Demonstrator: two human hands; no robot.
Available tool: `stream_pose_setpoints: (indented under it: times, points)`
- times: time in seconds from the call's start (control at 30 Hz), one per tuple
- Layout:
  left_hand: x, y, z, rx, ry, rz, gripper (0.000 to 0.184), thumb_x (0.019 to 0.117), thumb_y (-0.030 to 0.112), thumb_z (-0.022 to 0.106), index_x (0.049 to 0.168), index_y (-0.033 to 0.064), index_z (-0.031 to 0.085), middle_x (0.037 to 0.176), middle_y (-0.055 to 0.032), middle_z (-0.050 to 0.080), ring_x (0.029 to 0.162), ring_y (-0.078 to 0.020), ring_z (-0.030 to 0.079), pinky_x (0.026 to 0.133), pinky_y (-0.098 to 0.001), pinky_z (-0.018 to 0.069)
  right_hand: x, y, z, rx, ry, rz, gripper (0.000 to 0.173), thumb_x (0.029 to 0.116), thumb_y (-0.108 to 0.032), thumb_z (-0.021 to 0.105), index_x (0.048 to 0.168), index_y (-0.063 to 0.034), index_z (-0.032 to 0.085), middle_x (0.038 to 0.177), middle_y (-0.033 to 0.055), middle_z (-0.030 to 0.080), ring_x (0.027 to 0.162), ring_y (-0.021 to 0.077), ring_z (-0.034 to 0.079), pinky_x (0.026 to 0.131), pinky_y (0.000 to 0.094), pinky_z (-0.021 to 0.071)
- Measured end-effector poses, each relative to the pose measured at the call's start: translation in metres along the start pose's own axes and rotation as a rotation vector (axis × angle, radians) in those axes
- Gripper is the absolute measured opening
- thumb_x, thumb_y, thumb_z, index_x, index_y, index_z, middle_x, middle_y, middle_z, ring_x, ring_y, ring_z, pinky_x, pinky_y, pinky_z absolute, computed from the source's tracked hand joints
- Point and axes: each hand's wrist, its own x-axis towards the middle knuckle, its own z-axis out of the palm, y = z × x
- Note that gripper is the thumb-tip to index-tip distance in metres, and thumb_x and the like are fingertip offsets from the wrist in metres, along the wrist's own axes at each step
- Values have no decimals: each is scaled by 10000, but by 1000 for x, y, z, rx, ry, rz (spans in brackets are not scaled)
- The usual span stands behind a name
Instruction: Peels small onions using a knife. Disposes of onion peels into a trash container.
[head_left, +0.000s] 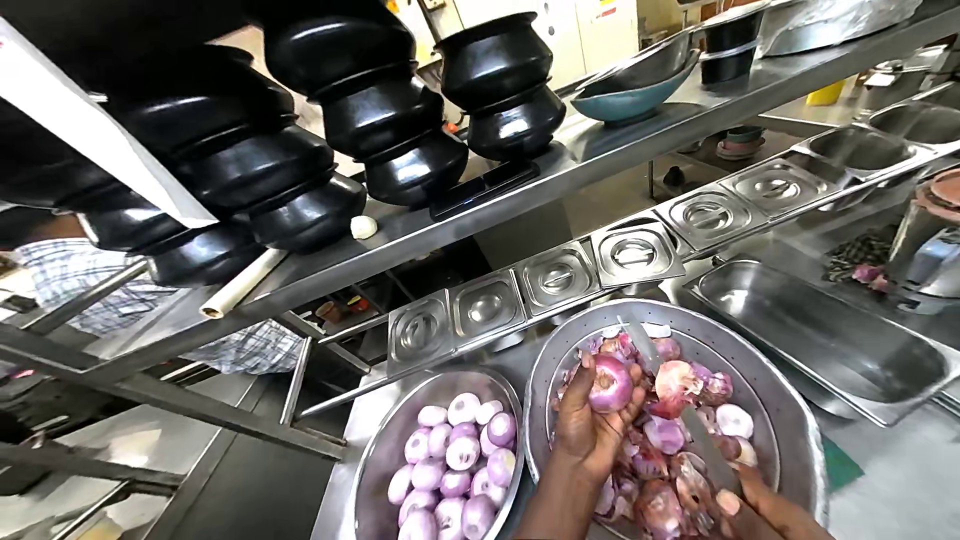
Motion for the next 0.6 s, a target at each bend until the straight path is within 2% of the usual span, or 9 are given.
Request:
stream_pose_setpoints:
  times: [0.03,0.07,0.1,0.13,0.17,0.23,0.43,0.6]
  points:
    - [0,0,-1,17,16,-3,443,1066,411,451,1159,-8,561,977,-237,679,765,-316,713,677,-415,630,1,-1,-1,-117,20,-15,344,1107,-316,420,1087,-10,576,766,82,647,582,221,659,554,435,598]
    - [1,1,-2,18,15,-13,560,1044,529,426,1168,2,570,970,-238,672,754,-319,700,662,-428,618,1,-3,-2,-228,22,-20,377,1107,-344,420,1093,-2,578,761,101,663,597,244,677,573,460,601]
    - [1,3,-4,-6,-15,-35,677,1014,635,391,1221,19,578,1025,-244,668,822,-341,698,716,-466,610,2,-5,-2,-309,15,-23,396,1106,-361,420,1092,0,582,759,109,671,604,255,683,583,473,601]
    - [2,4,-5,-44,-47,-50,727,1000,676,361,1265,32,569,1098,-248,661,922,-367,697,787,-508,600,3,-6,-2,-369,4,-26,404,1106,-366,416,1087,2,583,758,114,670,606,260,683,588,481,600]
    - [1,5,-5,-75,-63,-53,720,1010,665,334,1283,39,563,1147,-247,657,1000,-381,688,849,-537,583,3,-6,-1,-421,0,-26,409,1105,-368,413,1083,3,583,756,120,670,610,267,684,597,490,597]
    - [-1,4,-1,-96,-46,-49,679,1039,620,301,1258,36,570,1145,-237,660,1031,-373,682,878,-541,574,5,-6,1,-464,-1,-14,416,1106,-376,401,1082,-2,583,755,122,668,620,273,684,609,499,591]
    - [-8,5,10,-80,23,-41,600,1063,555,316,1198,36,586,1088,-216,669,984,-342,691,845,-509,584,7,-8,2,-436,0,19,401,1105,-365,405,1092,-7,586,764,112,668,611,255,681,600,480,594]
    - [-9,4,14,-63,57,0,546,1078,499,316,1131,33,595,1017,-202,676,902,-313,704,761,-466,602,8,-9,4,-423,-5,4,395,1108,-360,400,1079,-8,577,751,109,655,604,255,673,595,476,589]
